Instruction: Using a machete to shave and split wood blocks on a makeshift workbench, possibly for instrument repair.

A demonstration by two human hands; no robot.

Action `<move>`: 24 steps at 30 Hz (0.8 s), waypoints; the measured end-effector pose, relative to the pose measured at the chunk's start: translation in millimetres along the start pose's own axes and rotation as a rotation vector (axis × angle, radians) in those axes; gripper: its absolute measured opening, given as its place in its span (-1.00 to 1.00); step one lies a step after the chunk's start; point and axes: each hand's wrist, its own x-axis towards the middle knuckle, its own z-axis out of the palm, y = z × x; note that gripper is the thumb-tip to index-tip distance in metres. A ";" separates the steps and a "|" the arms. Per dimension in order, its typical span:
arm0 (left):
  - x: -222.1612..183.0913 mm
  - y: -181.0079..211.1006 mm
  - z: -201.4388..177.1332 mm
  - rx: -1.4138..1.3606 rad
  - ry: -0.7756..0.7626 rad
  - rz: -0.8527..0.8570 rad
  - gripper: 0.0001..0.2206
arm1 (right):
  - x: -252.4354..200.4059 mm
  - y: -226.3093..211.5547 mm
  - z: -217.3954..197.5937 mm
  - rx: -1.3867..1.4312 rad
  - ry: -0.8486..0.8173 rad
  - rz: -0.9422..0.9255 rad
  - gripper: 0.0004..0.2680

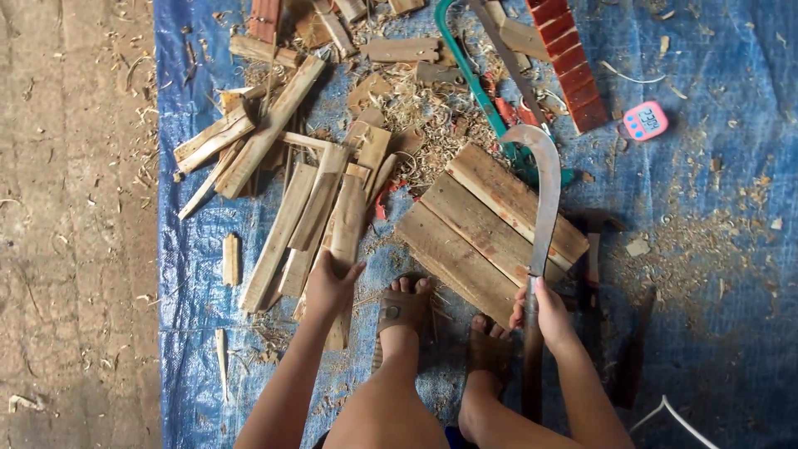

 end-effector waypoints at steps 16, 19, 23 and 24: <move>48.9 -94.5 -17.1 0.312 0.433 0.060 -0.32 | 0.4 6.5 -4.4 -0.041 0.001 -0.025 -0.53; 69.0 -101.3 19.7 0.292 0.460 0.335 -0.57 | 1.5 8.4 -6.5 -0.039 0.001 -0.024 -0.54; 55.4 -80.9 83.7 0.330 0.075 0.426 -0.76 | 3.0 13.1 -8.7 -0.031 -0.009 -0.036 -0.54; 50.4 -75.8 102.2 0.367 -0.108 0.493 -0.76 | 3.0 12.8 -9.8 -0.036 -0.010 -0.047 -0.54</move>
